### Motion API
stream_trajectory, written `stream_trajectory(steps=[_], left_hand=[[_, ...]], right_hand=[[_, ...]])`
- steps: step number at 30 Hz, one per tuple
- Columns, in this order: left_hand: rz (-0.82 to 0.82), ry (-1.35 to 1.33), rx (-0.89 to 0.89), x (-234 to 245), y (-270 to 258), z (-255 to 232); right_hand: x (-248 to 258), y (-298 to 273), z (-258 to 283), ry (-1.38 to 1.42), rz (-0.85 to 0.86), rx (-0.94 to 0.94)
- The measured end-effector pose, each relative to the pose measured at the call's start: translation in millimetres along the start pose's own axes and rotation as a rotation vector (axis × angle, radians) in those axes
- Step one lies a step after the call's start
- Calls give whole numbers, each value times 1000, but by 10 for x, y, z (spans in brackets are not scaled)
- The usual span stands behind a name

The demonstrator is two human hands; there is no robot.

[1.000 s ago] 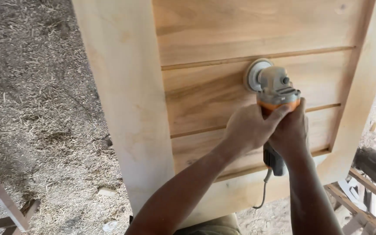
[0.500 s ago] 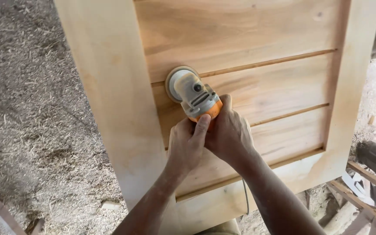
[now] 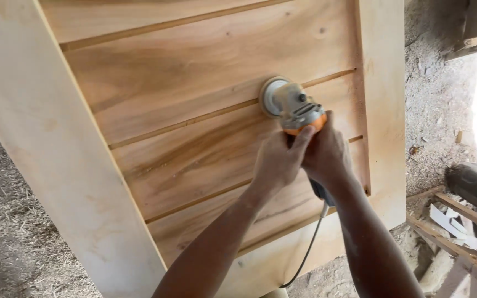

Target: Sand a wooden door panel using a handheld power sander.

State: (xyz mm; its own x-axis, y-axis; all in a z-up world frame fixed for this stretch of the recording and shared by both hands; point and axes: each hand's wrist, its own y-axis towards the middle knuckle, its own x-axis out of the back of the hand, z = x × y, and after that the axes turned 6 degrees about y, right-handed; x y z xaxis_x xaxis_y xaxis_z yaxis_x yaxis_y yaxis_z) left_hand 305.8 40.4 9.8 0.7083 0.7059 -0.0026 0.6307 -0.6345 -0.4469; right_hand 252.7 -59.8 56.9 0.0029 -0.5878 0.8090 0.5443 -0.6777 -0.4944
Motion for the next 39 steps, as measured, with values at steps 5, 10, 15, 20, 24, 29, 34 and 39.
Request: stream_trajectory(steps=[5, 10, 15, 20, 24, 29, 34, 39], left_hand=[[154, 153, 57, -725, 362, 18], [340, 310, 63, -948, 539, -82], [179, 159, -23, -551, 570, -164], [141, 228, 57, 260, 435, -257], [35, 149, 84, 893, 198, -210], [-94, 36, 195, 1519, -242, 17], [-126, -321, 95, 1685, -687, 375], [-180, -429, 83, 1452, -804, 390]], right_hand=[[147, 273, -880, 159, -125, 29], [284, 363, -1054, 163, -141, -31], [191, 427, -721, 185, -154, -16], [-46, 388, 72, 143, -79, 6], [-387, 275, 506, 115, -22, 225], [-558, -59, 1370, 68, 175, 251], [-677, -320, 1701, 49, 341, 324], [-579, -370, 1519, -118, 344, 378]])
